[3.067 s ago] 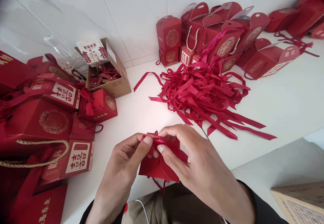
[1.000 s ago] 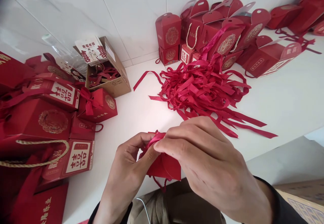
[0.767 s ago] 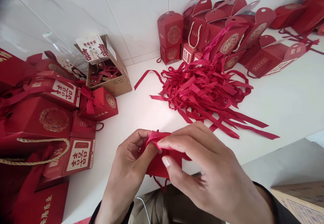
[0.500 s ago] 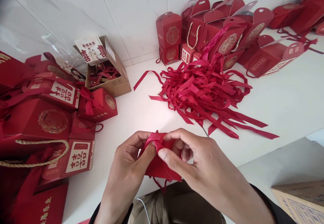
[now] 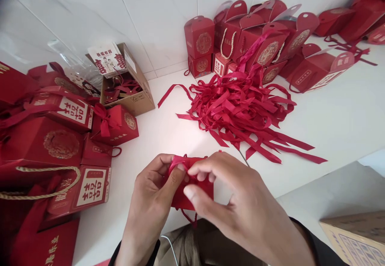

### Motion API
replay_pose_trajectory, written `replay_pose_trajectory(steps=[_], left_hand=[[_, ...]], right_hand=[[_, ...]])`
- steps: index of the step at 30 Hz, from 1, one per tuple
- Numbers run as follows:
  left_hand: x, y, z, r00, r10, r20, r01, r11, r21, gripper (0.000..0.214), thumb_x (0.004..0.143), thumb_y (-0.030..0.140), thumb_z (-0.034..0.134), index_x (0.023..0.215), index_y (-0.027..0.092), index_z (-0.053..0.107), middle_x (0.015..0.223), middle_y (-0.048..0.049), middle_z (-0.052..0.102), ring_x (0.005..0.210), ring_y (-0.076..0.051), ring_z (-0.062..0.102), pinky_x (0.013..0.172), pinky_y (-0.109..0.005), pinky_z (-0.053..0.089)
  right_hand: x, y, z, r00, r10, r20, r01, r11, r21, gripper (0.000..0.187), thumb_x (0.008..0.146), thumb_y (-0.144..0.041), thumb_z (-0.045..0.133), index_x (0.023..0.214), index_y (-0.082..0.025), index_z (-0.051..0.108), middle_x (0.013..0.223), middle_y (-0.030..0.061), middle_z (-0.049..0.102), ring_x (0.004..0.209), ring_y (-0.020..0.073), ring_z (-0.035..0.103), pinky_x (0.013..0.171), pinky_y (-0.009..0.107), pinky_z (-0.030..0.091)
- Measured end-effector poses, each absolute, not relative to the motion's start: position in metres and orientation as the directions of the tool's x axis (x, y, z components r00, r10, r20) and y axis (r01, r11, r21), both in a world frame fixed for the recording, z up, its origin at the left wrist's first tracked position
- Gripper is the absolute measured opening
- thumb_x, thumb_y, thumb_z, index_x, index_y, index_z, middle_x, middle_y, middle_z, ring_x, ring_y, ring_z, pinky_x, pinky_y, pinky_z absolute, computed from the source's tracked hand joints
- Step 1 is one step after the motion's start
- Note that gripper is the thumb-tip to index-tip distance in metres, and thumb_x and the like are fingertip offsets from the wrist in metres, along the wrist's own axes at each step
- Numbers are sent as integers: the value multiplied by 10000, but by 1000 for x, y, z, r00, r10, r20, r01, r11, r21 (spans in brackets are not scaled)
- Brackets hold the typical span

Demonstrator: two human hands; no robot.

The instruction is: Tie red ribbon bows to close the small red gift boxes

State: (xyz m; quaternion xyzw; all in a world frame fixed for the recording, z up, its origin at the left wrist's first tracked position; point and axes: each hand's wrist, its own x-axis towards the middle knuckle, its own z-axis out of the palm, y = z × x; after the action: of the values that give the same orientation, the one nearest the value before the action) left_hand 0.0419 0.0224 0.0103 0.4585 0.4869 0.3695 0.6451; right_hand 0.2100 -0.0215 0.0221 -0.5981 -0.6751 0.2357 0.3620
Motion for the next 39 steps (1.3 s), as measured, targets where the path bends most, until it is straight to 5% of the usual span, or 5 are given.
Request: replay_pose_trajectory(steps=[6,21,25,29,39], left_hand=[[39,22,10,310,904,-295,-56,327,943,178,948,346,697,913,173,697,849,-40,750,714,-128,634,651,-220,530],[42,19,5,229,934,-276,-40,292,956,194,969,380,670,928,191,655,848,-40,746,763,-155,678,621,-210,513],[41,20,4,220,934,-282,-50,299,953,200,967,389,676,932,194,647,815,-29,737,709,-138,653,620,-209,507],[39,21,3,246,927,-284,-68,309,949,201,971,390,675,945,192,653,840,-36,746,716,-139,648,653,-224,520],[40,18,6,214,938,-271,-62,290,955,186,951,359,682,896,182,657,814,-34,737,689,-140,633,620,-226,497]], right_hand=[[210,-14,22,44,987,-156,477,-157,-864,260,1012,-529,581,1029,-305,711,876,-20,743,749,169,685,629,268,565],[203,-24,27,-25,999,36,524,44,-851,83,978,-282,627,943,-319,692,911,-27,728,768,138,702,680,220,573],[202,-25,27,74,982,-176,368,-191,-910,214,1011,-489,596,1016,-290,677,790,-16,712,645,153,688,565,230,563],[204,-18,26,-62,888,-455,181,-438,-881,316,996,-568,605,1028,-257,649,544,-89,548,388,100,524,405,203,430],[204,-11,28,-107,912,-395,180,-373,-910,266,989,-505,628,954,-241,641,630,-85,480,528,98,443,483,213,393]])
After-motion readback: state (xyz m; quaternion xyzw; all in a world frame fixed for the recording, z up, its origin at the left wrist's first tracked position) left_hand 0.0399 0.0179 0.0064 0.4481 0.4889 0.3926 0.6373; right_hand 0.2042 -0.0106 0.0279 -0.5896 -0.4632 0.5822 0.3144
